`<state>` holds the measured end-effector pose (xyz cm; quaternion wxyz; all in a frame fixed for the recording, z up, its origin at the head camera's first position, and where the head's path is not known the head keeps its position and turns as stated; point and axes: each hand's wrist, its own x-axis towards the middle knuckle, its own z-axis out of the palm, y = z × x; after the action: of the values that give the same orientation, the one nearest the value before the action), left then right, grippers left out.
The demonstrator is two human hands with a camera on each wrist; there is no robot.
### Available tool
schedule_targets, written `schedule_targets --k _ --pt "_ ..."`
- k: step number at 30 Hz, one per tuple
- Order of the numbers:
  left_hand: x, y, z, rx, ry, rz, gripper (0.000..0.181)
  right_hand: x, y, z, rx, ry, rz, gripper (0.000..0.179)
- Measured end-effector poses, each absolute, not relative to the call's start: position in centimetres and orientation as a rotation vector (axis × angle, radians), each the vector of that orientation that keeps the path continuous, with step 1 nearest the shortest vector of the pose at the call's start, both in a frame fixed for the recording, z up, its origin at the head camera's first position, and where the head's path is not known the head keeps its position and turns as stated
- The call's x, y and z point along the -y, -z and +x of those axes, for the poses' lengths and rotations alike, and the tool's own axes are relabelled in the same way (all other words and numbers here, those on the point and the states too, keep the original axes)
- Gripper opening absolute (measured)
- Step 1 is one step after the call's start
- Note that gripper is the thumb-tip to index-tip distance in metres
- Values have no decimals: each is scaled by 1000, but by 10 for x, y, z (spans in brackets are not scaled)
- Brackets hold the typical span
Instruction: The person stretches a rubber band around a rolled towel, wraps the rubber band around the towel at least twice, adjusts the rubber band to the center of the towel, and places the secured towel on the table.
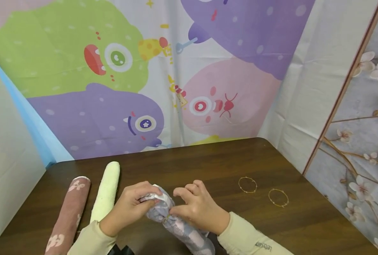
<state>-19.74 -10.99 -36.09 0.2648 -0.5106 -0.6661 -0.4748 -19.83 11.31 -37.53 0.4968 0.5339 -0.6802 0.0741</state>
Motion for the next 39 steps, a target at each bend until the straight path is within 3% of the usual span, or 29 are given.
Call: schedule_targets --k 9,19,29,36,39 --pt "106 356 -191 1920 1288 -1279 37 -106 374 -191 1794 -176 1313 7" --pt "114 360 -202 1785 1243 -1290 37 -107 382 -190 1967 -238 1384 17" --pt "126 363 -207 1795 1258 -1218 41 -117 399 -190 1955 -210 1364 16" --pt "130 367 -206 1816 1282 -1146 39 -115 401 -190 1919 -278 1342 29" --pt "128 366 -202 1876 1301 -1057 36 -114 400 -189 1954 -346 1334 20"
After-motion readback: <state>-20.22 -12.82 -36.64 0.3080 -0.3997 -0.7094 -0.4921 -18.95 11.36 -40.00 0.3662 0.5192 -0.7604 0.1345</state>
